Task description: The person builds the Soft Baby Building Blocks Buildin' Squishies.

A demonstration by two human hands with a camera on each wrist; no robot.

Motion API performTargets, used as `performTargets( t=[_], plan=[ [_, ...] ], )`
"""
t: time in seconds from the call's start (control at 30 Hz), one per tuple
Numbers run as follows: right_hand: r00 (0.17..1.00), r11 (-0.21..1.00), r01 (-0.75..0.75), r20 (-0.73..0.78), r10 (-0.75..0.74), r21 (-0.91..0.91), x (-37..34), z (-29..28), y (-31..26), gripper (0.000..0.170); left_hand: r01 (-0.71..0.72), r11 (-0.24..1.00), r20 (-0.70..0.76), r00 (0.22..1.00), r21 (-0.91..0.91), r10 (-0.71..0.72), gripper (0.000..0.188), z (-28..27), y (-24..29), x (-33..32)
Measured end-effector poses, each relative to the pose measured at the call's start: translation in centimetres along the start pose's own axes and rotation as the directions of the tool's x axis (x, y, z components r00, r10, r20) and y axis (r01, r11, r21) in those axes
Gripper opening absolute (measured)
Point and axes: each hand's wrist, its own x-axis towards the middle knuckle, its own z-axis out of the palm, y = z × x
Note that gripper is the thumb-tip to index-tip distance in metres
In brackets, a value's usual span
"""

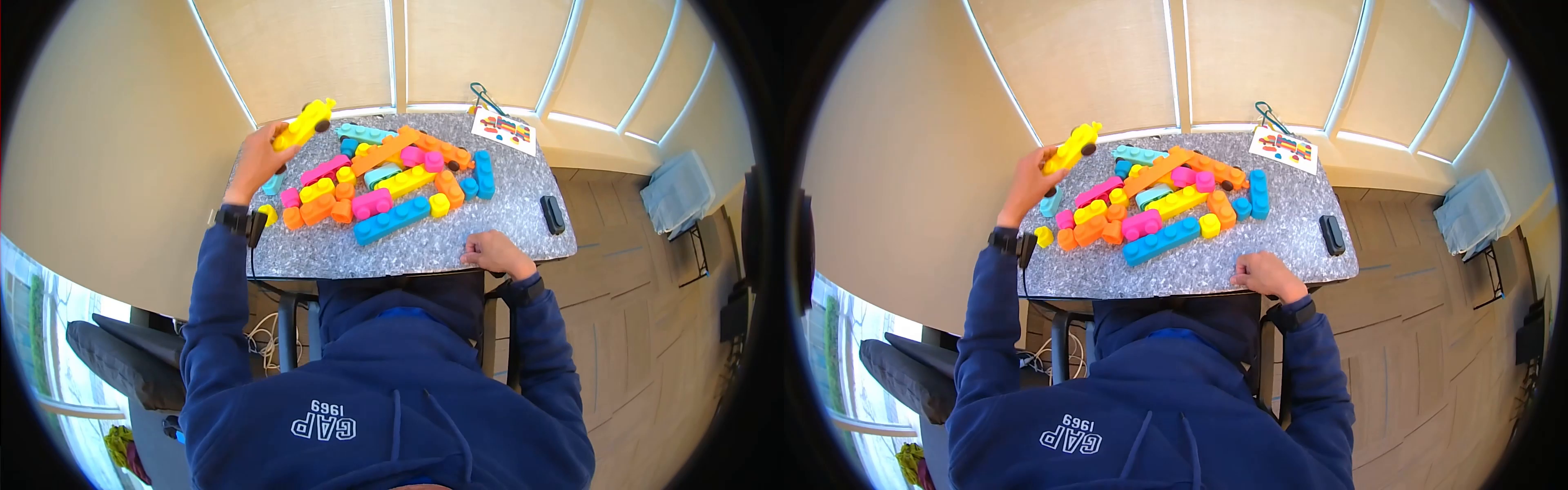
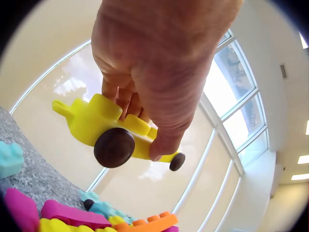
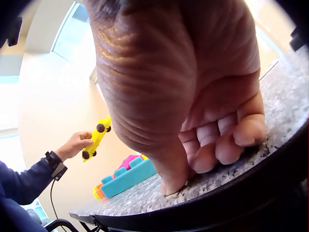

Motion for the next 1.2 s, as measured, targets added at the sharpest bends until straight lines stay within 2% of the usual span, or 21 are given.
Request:
performTargets(
  t=[0.03,0.1,0.13,0.17,0.2,0.27,0.3,0.37,0.4,0.47,0.6,0.73,0.8,0.9,1.03,1.2],
  plan=[
    [1.0,1.0,0.001,0.004,-0.001,-0.003,0.1,0.0,0.1,0.031,0.0,1.0,0.002,1.0,-0.001,0.0,0.05,-0.6,0.6,-1.6],
    [1.0,1.0,0.001,0.013,-0.001,-0.013,0.3,-0.2,0.0,0.031,-0.135,0.983,0.085,0.989,0.124,0.125,0.05,-1.1,1.1,-4.8],
    [0.997,0.996,0.078,-0.007,-0.078,-0.049,0.6,-0.4,-0.3,0.029,-0.132,0.984,0.081,0.989,0.121,0.122,0.05,-1.1,0.9,-6.3],
    [0.988,0.985,0.153,-0.024,-0.155,-0.084,1.0,-0.6,-0.9,0.027,-0.135,0.984,0.156,0.981,0.112,0.117,0.051,-1.2,0.4,-7.7],
    [0.988,0.985,0.154,-0.02,-0.156,-0.083,1.4,-0.8,-1.7,0.027,-0.138,0.985,0.232,0.966,0.104,0.111,0.052,-1.3,0.1,-9.1],
    [0.943,0.945,0.257,-0.162,-0.292,-0.203,2.4,-1.5,-4.7,0.024,-0.127,0.985,0.285,0.954,0.121,0.088,0.052,-1.6,0.1,-11.5],
    [0.943,0.945,0.256,-0.164,-0.29,-0.201,3.2,-1.5,-5.7,0.024,-0.121,0.983,0.337,0.939,0.138,0.068,0.052,-1.8,0.1,-12.5],
    [0.831,0.833,0.394,-0.237,-0.503,-0.388,4.8,-1.6,-7.6,0.027,-0.102,0.986,0.356,0.933,0.133,0.048,0.053,-1.6,-0.4,-14.3],
    [0.83,0.834,0.39,-0.245,-0.502,-0.39,5.7,-1.6,-8.2,0.027,-0.079,0.989,0.371,0.928,0.129,0.026,0.054,-1.5,-0.8,-15.1],
    [0.772,0.736,0.45,-0.195,-0.605,-0.506,7.7,-1.1,-8.6,0.036,-0.104,0.987,0.374,0.926,0.12,0.052,0.053,-1.0,-1.5,-16.4],
    [0.78,0.712,0.465,-0.137,-0.61,-0.526,11.1,1.3,-8.0,0.041,-0.1,0.986,0.371,0.928,0.136,0.043,0.05,0.0,-2.6,-18.4],
    [0.773,0.726,0.433,-0.195,-0.604,-0.534,12.2,2.6,-7.8,0.045,-0.059,0.989,0.38,0.925,0.133,0.004,0.047,0.4,-2.4,-19.1],
    [0.782,0.742,0.428,-0.2,-0.59,-0.516,12.4,3.0,-7.7,0.046,-0.107,0.987,0.341,0.938,0.119,0.06,0.047,0.8,-2.6,-19.5],
    [0.78,0.742,0.409,-0.219,-0.587,-0.531,12.6,2.9,-8.3,0.045,-0.102,0.985,0.349,0.936,0.141,0.047,0.053,1.2,-3.1,-19.5],
    [0.768,0.737,0.388,-0.248,-0.591,-0.554,13.7,3.1,-8.3,0.045,-0.083,0.987,0.339,0.94,0.14,0.031,0.052,1.6,-2.3,-19.1],
    [0.777,0.745,0.355,-0.264,-0.571,-0.565,14.9,3.4,-8.5,0.045,-0.134,0.979,0.3,0.95,0.153,0.083,0.052,2.8,-3.0,-18.9]
  ],
)
